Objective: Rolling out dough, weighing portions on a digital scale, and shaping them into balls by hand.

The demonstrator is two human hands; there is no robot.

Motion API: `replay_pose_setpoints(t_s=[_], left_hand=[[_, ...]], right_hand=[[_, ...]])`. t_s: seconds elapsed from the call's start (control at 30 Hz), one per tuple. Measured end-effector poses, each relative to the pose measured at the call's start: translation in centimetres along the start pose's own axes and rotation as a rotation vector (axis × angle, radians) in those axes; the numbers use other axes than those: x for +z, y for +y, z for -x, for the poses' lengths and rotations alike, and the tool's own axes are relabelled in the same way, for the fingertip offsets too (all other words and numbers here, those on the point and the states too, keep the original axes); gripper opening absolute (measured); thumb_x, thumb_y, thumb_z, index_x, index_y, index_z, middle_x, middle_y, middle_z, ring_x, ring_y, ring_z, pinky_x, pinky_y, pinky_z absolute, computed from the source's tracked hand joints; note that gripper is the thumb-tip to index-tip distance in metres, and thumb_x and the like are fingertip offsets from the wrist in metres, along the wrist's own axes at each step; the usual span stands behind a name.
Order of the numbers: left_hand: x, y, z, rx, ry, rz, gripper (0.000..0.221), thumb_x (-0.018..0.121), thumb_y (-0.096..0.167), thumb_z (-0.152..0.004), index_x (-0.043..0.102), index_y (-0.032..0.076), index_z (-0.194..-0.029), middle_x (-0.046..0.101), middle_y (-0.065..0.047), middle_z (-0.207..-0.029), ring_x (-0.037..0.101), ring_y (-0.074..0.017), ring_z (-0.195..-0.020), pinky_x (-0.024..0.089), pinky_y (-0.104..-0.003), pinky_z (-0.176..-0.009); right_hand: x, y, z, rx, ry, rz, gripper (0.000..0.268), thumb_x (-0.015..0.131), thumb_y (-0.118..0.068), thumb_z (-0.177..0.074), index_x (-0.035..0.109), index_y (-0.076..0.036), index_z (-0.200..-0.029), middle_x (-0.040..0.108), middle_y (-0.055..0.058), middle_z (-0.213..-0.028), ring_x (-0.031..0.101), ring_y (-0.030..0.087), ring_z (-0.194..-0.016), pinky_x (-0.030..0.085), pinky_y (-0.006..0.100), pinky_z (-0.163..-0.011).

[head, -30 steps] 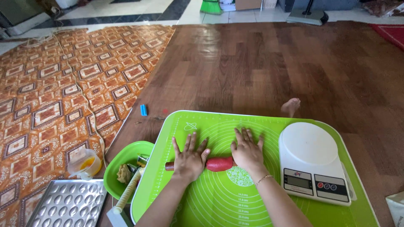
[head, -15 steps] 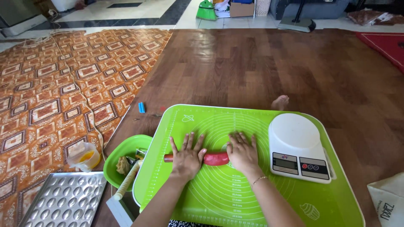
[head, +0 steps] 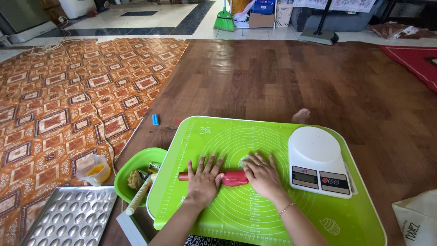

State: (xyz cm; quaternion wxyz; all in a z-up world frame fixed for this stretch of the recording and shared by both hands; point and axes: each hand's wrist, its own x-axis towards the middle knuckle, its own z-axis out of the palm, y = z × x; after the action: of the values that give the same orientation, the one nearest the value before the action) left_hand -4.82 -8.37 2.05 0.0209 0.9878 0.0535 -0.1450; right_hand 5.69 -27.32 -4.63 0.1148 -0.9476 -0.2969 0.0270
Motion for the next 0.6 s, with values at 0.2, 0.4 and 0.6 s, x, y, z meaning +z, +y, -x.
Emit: replay_pose_setpoints(t_s=[0.2, 0.4, 0.6], left_hand=[[1.6, -0.4, 1.2, 0.071, 0.108, 0.118, 0.056, 0.015, 0.044, -0.106, 0.014, 0.034, -0.161, 0.008, 0.000, -0.170, -0.001, -0.0341, -0.157, -0.004, -0.069, -0.123], [0.5, 0.5, 3.9, 0.051, -0.002, 0.103, 0.060, 0.014, 0.049, -0.106, 0.003, 0.032, -0.163, -0.006, 0.003, -0.172, -0.011, -0.0306, -0.158, -0.010, -0.068, -0.123], [11.0, -2.1, -0.2, 0.055, 1.211, -0.504, 0.074, 0.012, 0.059, -0.106, 0.003, 0.023, -0.170, 0.010, 0.004, -0.167, 0.007, -0.0234, -0.155, 0.000, -0.061, -0.130]], right_hand=[[-1.1, -0.9, 2.6, -0.131, 0.105, -0.047, 0.048, 0.024, -0.038, -0.106, 0.058, -0.020, -0.135, 0.057, 0.001, -0.145, 0.041, 0.025, -0.145, 0.006, 0.057, -0.128], [2.1, 0.6, 3.3, -0.111, 0.129, -0.122, 0.036, 0.044, -0.035, -0.101, 0.057, -0.025, -0.134, 0.056, -0.006, -0.145, 0.039, 0.020, -0.144, -0.001, 0.056, -0.128], [2.5, 0.2, 5.2, -0.105, 0.123, -0.123, 0.041, 0.041, -0.038, -0.102, 0.051, -0.025, -0.140, 0.051, 0.001, -0.150, 0.034, 0.024, -0.147, 0.000, 0.055, -0.128]])
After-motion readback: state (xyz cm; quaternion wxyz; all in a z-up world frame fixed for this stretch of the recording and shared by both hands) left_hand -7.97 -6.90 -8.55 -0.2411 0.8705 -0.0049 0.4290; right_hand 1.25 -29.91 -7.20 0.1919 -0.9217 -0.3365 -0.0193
